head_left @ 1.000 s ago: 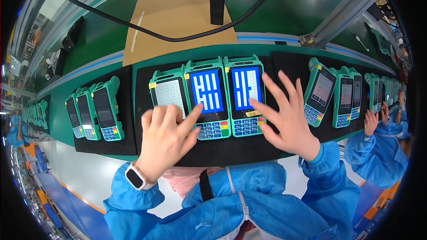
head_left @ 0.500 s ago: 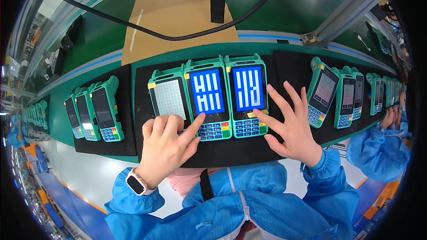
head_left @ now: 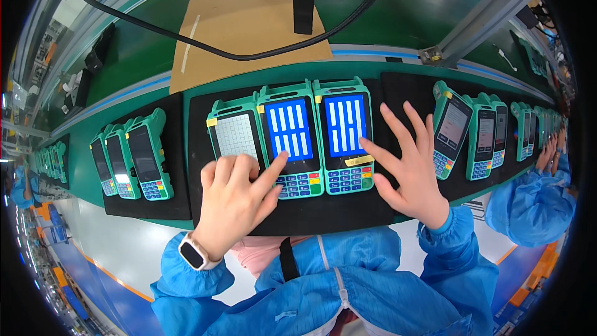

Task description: The person tests handheld terminal devices on an assembly line by tapping the touchscreen displays and keypad buttons, holding a piece of cardboard over the devices, and drawing patterns on the screens.

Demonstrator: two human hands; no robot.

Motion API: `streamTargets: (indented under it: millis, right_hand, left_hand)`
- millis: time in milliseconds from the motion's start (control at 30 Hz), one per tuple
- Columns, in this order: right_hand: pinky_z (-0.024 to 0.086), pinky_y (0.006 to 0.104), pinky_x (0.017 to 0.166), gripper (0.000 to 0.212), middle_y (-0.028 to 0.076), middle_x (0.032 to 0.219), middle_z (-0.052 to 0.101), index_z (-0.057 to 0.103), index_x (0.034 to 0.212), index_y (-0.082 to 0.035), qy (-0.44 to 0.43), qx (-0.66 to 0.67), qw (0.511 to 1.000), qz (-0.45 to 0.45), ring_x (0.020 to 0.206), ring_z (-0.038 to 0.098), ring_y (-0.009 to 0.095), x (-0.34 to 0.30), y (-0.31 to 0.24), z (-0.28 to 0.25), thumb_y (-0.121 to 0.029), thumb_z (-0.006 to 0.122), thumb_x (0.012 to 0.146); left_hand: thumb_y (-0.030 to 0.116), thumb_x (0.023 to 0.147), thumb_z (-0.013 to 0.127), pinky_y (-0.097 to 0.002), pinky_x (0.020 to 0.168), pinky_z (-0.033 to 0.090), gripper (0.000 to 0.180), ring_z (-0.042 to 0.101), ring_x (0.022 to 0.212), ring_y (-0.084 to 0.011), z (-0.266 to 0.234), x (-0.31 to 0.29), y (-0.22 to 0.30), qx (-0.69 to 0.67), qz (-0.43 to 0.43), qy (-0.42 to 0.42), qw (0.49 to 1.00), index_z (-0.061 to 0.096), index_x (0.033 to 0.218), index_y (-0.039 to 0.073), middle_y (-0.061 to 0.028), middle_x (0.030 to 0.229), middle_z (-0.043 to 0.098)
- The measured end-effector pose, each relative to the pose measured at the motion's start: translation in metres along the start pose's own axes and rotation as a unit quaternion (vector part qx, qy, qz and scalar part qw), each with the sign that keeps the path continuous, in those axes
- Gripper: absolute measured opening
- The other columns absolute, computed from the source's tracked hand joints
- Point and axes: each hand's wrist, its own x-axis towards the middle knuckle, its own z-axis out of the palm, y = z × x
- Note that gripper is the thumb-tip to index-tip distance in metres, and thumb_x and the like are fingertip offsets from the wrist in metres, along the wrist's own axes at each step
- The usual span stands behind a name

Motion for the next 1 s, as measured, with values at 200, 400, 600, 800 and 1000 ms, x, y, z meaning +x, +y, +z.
streamTargets:
  millis: [200,400,600,800,1000]
  right_hand:
    - [0.01,0.0664,0.109,0.044,0.018,0.151,0.031,0.064,0.123,-0.015,0.035,-0.022,0.998,0.047,0.14,0.02,0.045,-0.001,0.003,0.001,-0.029,0.06,0.081]
    - [0.011,0.0675,0.108,0.046,0.019,0.151,0.03,0.062,0.124,-0.013,0.029,0.024,0.999,0.015,0.14,0.02,0.043,0.017,-0.019,0.013,-0.035,0.061,0.084]
    - [0.008,0.0669,0.109,0.049,0.02,0.153,0.027,0.058,0.13,-0.017,0.009,0.053,0.999,0.01,0.141,0.017,0.044,0.024,-0.025,0.012,-0.031,0.06,0.084]
    - [0.017,0.0561,0.113,0.053,0.02,0.151,0.029,0.05,0.135,-0.006,0.094,0.188,0.975,0.066,0.14,0.022,0.043,-0.003,-0.015,0.007,-0.023,0.056,0.085]
    - [0.025,0.0467,0.112,0.063,0.027,0.149,0.027,0.032,0.143,0.003,0.094,0.312,0.935,0.139,0.138,0.029,0.04,-0.046,-0.03,0.036,-0.029,0.051,0.092]
  left_hand:
    - [0.029,0.083,0.068,-0.0386,0.082,0.033,0.048,0.045,0.086,-0.0203,0.001,0.003,-0.001,0.042,-0.015,0.023,0.999,0.06,0.129,0.02,-0.001,0.086,0.043]
    - [0.026,0.08,0.068,-0.0378,0.081,0.032,0.053,0.044,0.086,-0.0212,0.008,0.029,0.025,-0.021,-0.013,0.053,0.998,0.058,0.132,0.02,-0.0025,0.087,0.043]
    - [0.023,0.077,0.069,-0.038,0.082,0.031,0.053,0.044,0.087,-0.0211,0.004,0.023,0.03,-0.064,0.0,0.068,0.996,0.06,0.129,0.021,-0.0019,0.086,0.043]
    - [0.014,0.072,0.07,-0.0387,0.087,0.028,0.05,0.043,0.093,-0.0219,0.005,-0.029,0.001,-0.096,-0.147,0.127,0.976,0.066,0.122,0.02,-0.0023,0.09,0.047]
    - [0.013,0.082,0.061,-0.0389,0.088,0.029,0.042,0.039,0.092,-0.0239,0.005,-0.022,-0.019,-0.072,-0.185,0.122,0.972,0.064,0.123,0.014,-0.0061,0.095,0.044]
